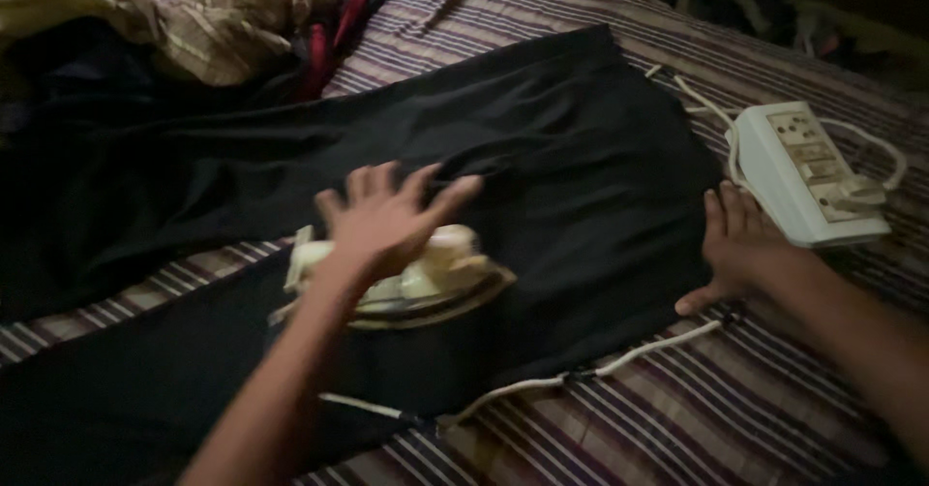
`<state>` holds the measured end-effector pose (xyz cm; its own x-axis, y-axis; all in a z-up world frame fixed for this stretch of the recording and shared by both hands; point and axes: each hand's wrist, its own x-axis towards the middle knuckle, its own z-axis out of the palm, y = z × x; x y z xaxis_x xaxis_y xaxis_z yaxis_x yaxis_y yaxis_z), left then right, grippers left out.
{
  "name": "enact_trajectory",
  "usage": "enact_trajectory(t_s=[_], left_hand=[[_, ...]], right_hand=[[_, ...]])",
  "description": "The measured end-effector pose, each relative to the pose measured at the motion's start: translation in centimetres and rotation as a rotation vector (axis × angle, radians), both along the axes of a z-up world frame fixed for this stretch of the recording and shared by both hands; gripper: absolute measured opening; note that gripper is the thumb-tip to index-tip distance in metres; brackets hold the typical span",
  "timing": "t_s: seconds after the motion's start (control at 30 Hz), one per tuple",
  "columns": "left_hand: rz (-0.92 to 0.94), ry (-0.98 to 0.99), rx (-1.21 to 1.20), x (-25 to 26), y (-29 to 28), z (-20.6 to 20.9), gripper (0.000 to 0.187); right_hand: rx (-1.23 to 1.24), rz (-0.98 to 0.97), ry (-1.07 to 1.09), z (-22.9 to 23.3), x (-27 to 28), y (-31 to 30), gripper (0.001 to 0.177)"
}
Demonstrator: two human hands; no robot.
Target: The person irons a pair of black pants laid out on a bed. They use a handheld iron to smooth the fabric, moving it back and forth across the surface while occasionally adjusting the pants with their other hand.
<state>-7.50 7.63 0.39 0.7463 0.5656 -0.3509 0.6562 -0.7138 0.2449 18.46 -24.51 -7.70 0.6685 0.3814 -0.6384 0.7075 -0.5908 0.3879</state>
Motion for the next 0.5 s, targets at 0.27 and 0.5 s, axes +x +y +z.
enact_trajectory(t_s=[0.27,0.5], left_hand=[[-0.189,0.0,0.038,8.2,-7.0,0.6,0.12],[-0.108,0.162,-0.011,4.4,-3.5,1.5,0.122]], right_hand=[[-0.024,-0.026,-0.035,-1.7,0.9,-0.2,0.173],[0.019,-0.029,-0.026,-2.9,1.8,-1.0,0.174]])
